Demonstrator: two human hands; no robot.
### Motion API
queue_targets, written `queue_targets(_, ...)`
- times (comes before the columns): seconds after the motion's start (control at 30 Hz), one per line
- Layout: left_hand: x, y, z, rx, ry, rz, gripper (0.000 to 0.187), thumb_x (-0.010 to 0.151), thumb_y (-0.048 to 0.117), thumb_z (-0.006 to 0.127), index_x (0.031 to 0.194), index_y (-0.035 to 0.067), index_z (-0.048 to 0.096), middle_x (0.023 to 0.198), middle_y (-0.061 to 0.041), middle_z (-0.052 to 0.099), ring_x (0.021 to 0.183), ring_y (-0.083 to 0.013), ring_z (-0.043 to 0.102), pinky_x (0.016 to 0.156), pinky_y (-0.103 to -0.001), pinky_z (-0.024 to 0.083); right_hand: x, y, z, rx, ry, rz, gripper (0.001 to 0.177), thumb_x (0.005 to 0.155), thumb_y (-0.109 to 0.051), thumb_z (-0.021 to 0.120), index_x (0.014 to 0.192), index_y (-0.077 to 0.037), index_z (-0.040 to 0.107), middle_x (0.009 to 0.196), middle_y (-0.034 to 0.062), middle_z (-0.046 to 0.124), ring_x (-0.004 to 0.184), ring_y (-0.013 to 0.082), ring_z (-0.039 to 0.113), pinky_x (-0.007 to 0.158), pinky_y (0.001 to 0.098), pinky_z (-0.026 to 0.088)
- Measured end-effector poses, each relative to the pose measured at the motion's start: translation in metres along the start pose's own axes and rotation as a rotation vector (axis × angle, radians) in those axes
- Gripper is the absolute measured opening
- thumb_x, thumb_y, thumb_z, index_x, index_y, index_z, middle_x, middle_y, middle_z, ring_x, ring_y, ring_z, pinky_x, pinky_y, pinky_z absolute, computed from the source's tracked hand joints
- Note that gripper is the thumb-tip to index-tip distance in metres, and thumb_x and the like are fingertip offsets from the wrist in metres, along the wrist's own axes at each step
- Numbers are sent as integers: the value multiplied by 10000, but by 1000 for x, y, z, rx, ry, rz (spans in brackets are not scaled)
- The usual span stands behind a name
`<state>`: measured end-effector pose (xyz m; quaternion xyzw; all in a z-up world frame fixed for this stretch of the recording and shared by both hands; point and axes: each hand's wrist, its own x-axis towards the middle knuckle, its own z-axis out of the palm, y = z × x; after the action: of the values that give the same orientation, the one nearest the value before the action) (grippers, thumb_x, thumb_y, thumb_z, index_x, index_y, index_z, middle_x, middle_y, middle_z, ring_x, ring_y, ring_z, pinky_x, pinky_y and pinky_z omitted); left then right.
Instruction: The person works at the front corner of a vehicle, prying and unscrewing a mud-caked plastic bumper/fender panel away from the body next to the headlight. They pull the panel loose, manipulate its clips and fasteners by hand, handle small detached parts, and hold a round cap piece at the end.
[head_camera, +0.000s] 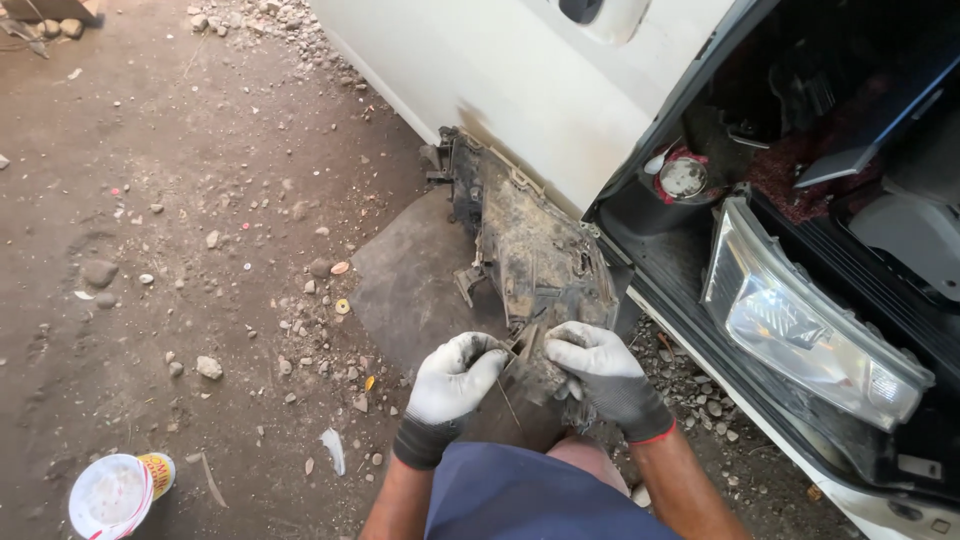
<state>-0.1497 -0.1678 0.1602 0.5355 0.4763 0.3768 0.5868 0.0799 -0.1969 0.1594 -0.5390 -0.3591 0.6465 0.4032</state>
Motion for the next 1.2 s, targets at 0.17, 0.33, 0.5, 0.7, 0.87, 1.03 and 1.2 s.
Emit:
queue_targets(0.17, 7, -6, -5, 113, 42, 88, 140, 947, 129, 633, 968, 13, 708, 877, -12, 722, 832, -72, 654, 780, -248, 544, 6, 8, 1, 226, -10, 168, 336, 902, -183, 702, 1150, 40, 664, 771, 63, 685, 471, 129, 591, 440, 280, 466)
queue_targets(0.33, 22, -31, -12, -95, 23, 6, 152, 975, 141, 611, 974, 12, 690, 885, -26, 708, 843, -98, 640, 790, -269, 544, -2, 0, 21, 383, -69, 162, 404, 882, -95, 680, 1250, 54, 609, 901, 64, 704, 597, 120, 664, 626, 320, 605)
queue_targets(0.5, 38, -57, -6, -430, -32, 70, 162, 1062, 129, 603, 1067, -28, 640, 964, -35, 674, 894, -112, 609, 831, -285, 524, 2, 14, 19, 692, -264, 43, 351, 1011, -72, 571, 1313, 107, 579, 947, 190, 696, 669, 197, 692, 705, 351, 593)
queue_targets(0.7, 42, -75, 12, -489, -126, 26, 534, 1010, 88, 519, 1542, 126, 527, 1324, -12, 666, 852, -103, 486, 771, -256, 422, -5, 7, 33, 888, -264, 143, 248, 1056, -113, 447, 1155, 76, 574, 931, 174, 714, 724, 192, 698, 723, 395, 591)
queue_targets(0.87, 50, -81, 26, -560, -99, -27, 362, 1069, 297, 517, 1124, -30, 661, 1017, -93, 718, 941, -149, 672, 895, -302, 548, -4, 14, 30, 619, -136, 28, 280, 1011, -126, 524, 1166, 78, 638, 981, 177, 737, 730, 199, 687, 693, 323, 548)
queue_targets(1.03, 47, -74, 30, -865, -79, -347, 512, 1056, 444, 459, 1056, -18, 679, 919, -99, 715, 843, -193, 687, 820, -345, 562, -5, 17, 21, 58, 120, -38, 411, 936, -156, 691, 1285, 59, 655, 964, 70, 695, 783, 103, 628, 710, 252, 518)
queue_targets(1.2, 46, -91, 38, -508, -13, -205, 644, 1101, 545, 392, 1079, -22, 697, 950, -98, 729, 867, -200, 670, 824, -338, 542, 4, 21, 23, 35, 83, -2, 511, 932, -213, 682, 1376, 26, 597, 962, 13, 672, 761, 85, 573, 676, 228, 503)
